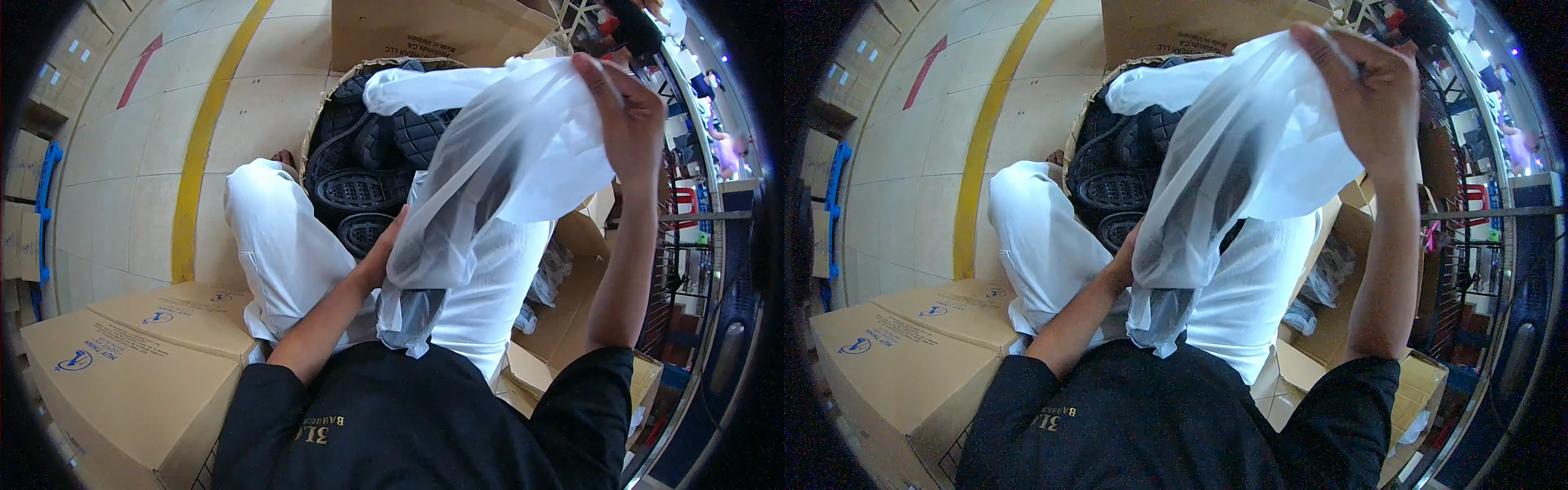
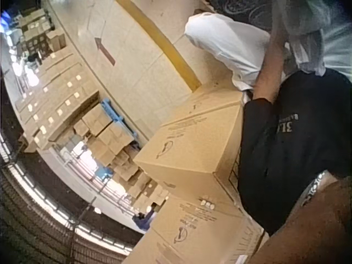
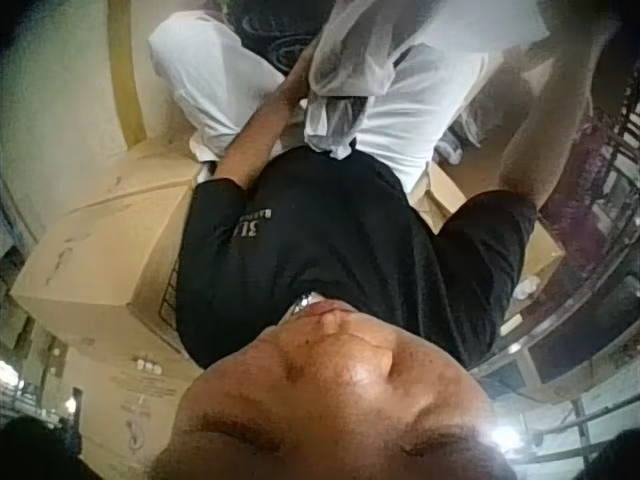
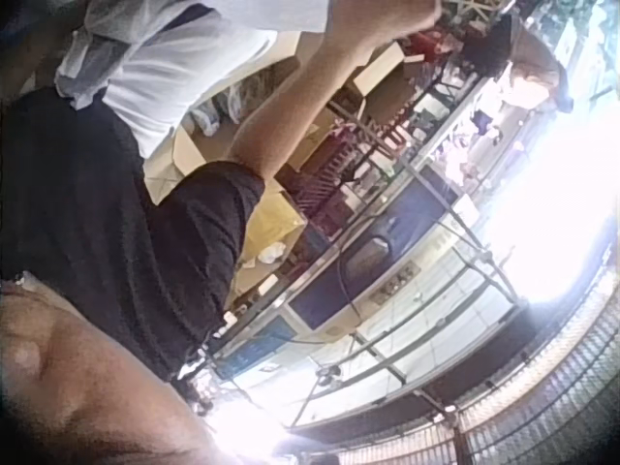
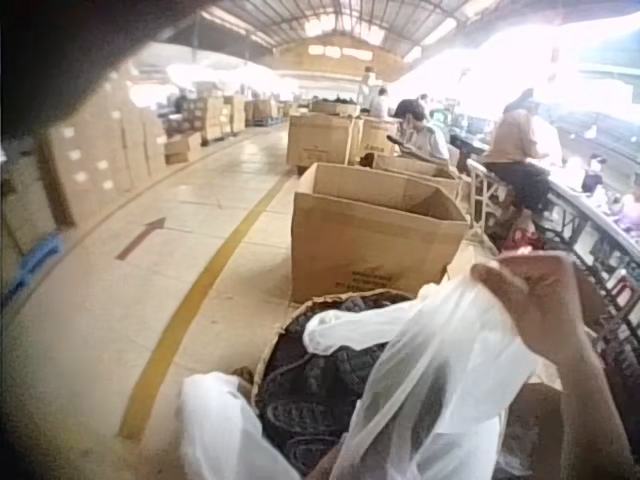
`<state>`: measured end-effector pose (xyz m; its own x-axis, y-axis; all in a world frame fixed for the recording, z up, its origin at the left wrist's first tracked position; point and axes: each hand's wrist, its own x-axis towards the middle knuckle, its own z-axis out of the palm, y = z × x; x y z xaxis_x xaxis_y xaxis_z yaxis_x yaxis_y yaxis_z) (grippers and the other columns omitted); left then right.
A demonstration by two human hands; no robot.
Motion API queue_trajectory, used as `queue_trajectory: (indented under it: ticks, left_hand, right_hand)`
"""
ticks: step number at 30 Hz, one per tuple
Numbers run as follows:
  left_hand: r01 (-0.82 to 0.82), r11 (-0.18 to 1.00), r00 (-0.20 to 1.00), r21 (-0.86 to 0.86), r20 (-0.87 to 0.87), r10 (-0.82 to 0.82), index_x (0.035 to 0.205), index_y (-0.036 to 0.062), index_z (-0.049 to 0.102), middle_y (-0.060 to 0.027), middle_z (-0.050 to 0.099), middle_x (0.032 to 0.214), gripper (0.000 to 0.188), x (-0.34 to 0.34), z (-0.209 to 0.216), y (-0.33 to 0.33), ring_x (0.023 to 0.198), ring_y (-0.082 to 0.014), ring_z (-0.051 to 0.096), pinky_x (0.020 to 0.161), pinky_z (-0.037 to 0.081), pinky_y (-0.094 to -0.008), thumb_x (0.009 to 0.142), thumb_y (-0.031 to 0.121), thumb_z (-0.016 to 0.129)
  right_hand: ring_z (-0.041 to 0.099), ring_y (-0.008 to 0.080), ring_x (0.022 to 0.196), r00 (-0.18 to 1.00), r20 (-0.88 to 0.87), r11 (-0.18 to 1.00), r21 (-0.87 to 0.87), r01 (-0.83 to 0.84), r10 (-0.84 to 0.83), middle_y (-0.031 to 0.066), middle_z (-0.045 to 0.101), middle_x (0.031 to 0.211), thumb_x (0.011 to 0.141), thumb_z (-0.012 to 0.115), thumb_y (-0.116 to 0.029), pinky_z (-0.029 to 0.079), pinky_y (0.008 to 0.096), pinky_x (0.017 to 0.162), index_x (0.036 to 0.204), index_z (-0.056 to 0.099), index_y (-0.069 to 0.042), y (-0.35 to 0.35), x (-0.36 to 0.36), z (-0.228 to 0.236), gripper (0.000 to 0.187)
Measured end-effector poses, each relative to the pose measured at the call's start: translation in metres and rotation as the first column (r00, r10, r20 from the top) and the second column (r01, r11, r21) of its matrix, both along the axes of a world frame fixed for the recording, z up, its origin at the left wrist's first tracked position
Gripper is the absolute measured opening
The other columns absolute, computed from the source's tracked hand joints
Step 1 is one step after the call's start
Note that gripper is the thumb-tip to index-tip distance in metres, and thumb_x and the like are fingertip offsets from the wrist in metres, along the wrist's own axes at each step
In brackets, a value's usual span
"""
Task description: The person sits on the floor and repeatedly takes black slippers from a large cardboard box, places them into white plastic bags, and then puts the packaged slippers into smaller cardboard boxes. The person also stacks unpacked slippers on their lap.
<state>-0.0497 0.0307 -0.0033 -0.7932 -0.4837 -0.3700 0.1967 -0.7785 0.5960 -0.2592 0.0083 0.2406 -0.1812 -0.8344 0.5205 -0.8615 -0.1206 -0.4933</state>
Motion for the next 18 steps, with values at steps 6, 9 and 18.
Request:
queue_trajectory:
  ticks: [6,9,18]
  left_hand:
    - [0.034,0.967,0.999,0.251,-0.015,-0.031,0.125,0.0061,0.041,-0.0094,0.055,0.108,0.05,-0.006,-0.023,0.001,0.093,-0.019,0.057,0.082,0.047,-0.0324,0.086,0.038,0.048]
    - [0.054,0.977,0.998,0.205,0.009,-0.057,0.121,0.0036,0.043,-0.0118,0.06,0.097,0.046,-0.014,-0.013,0.004,0.081,-0.0214,0.062,0.078,0.05,-0.0335,0.079,0.021,0.052]
    - [0.17,0.947,0.985,0.273,-0.042,-0.165,0.126,0.0056,0.034,-0.009,0.054,0.102,0.057,0.003,-0.02,-0.004,0.088,-0.0189,0.058,0.081,0.049,-0.0318,0.071,0.011,0.052]
  right_hand:
    - [0.062,0.0065,0.063,0.85,-0.325,0.851,-0.47,0.235,-0.414,0.0003,0.068,0.075,0.085,0.057,-0.04,0.046,0.0192,0.056,0.096,0.069,-0.018,-0.006,-0.042,0.038,0.027]
    - [0.057,0.0175,0.063,0.698,-0.524,0.811,-0.567,0.142,-0.488,0.0069,0.063,0.074,0.083,0.057,-0.027,0.044,0.0257,0.059,0.088,0.064,-0.01,-0.016,-0.058,0.042,0.019]
    - [0.043,0.0117,0.054,0.718,-0.575,0.863,-0.501,0.07,-0.392,0.0067,0.049,0.059,0.09,0.05,-0.024,0.034,0.0263,0.05,0.076,0.055,0.001,-0.03,-0.014,0.038,0.029]
